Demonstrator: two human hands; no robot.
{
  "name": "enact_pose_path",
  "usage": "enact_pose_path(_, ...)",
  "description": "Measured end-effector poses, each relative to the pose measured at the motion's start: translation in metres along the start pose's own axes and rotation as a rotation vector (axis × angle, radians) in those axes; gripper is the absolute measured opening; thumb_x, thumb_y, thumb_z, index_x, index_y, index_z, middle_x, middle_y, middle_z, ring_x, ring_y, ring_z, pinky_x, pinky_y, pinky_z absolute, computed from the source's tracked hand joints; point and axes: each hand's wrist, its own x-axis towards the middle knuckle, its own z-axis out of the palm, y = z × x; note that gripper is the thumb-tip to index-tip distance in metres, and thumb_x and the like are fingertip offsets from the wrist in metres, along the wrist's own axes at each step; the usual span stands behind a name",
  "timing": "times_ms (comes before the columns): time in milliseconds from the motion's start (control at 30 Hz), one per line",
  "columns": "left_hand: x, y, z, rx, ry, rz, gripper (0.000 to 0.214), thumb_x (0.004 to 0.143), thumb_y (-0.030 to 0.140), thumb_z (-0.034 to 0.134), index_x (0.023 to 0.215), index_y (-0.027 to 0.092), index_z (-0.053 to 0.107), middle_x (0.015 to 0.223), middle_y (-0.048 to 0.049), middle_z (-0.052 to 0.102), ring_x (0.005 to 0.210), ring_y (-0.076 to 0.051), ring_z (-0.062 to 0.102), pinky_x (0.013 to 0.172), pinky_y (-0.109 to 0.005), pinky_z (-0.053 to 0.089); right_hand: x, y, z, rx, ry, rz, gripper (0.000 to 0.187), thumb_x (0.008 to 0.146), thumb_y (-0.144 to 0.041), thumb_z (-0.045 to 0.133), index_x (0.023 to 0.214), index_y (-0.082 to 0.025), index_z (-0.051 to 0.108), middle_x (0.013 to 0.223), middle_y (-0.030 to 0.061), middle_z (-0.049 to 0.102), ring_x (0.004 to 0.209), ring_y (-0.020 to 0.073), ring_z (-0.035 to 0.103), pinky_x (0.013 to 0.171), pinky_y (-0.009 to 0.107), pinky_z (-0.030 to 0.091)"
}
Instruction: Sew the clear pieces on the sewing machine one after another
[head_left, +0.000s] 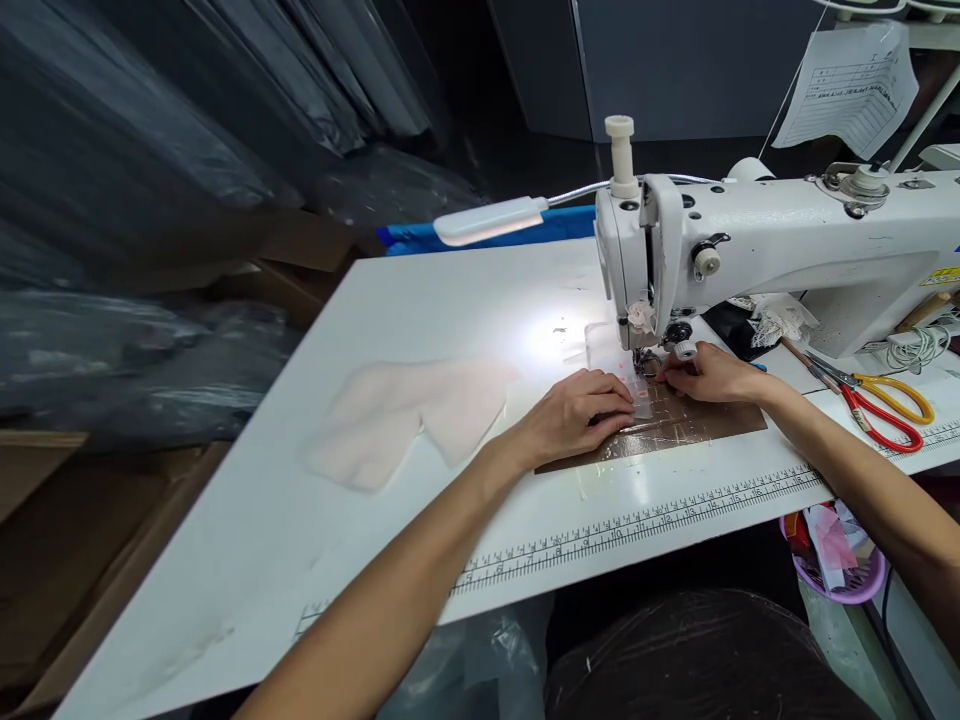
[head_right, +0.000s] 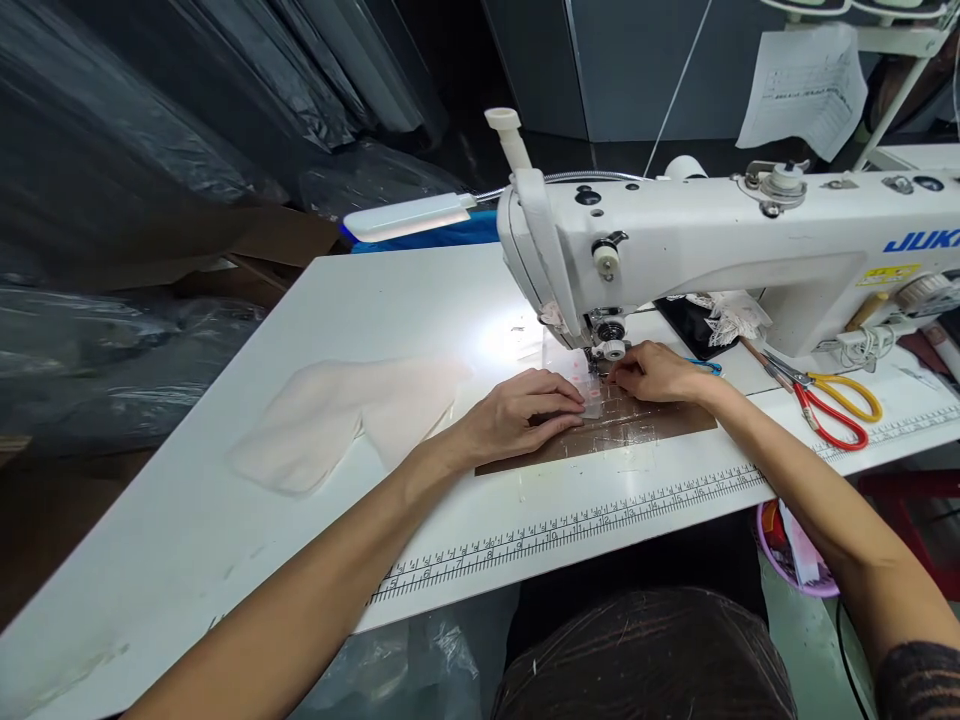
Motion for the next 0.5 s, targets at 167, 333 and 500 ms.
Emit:
enact_pose_path(167,0.001,0.002,-0.001,0.020,-0.027,-0.069,0.023,0.100,0.029,0.055,0.091,0.020,0.074,0.090,-0.0036,0.076,0.083,-0.016,0.070,0.075,-0.034,0.054,0.002,0.016,0.018,0.021,0.223,-0.094,0.024,0.090,-0.015,0.050,0.093,-0.012,0.075,0.074,0.0025,0.064,0.068,0.0137,0.055,0.068,0.025,0.040)
enact_pose_path(333,0.004,0.009,0.001,0.086,0.106,-0.055,0.021,0.098,0.022,0.056,0.084,0.018,0.071,0.088,-0.0038,0.076,0.079,-0.015,0.069,0.073,-0.034,0.052,0.002,0.023,0.022,-0.023,0.248,-0.182,0.025,0.088,-0.011,0.051,0.095,-0.013,0.075,0.083,0.0037,0.067,0.070,0.0131,0.055,0.070,0.025,0.041)
enact_pose_path(500,0.007,0.012,0.005,0.194,0.182,-0.007,0.020,0.097,0.020,0.056,0.082,0.018,0.069,0.088,-0.0043,0.076,0.078,-0.015,0.068,0.070,-0.033,0.052,0.000,0.021,0.022,-0.070,0.232,-0.196,0.025,0.089,-0.012,0.054,0.099,-0.013,0.077,0.091,0.0054,0.069,0.072,0.0129,0.057,0.070,0.025,0.041)
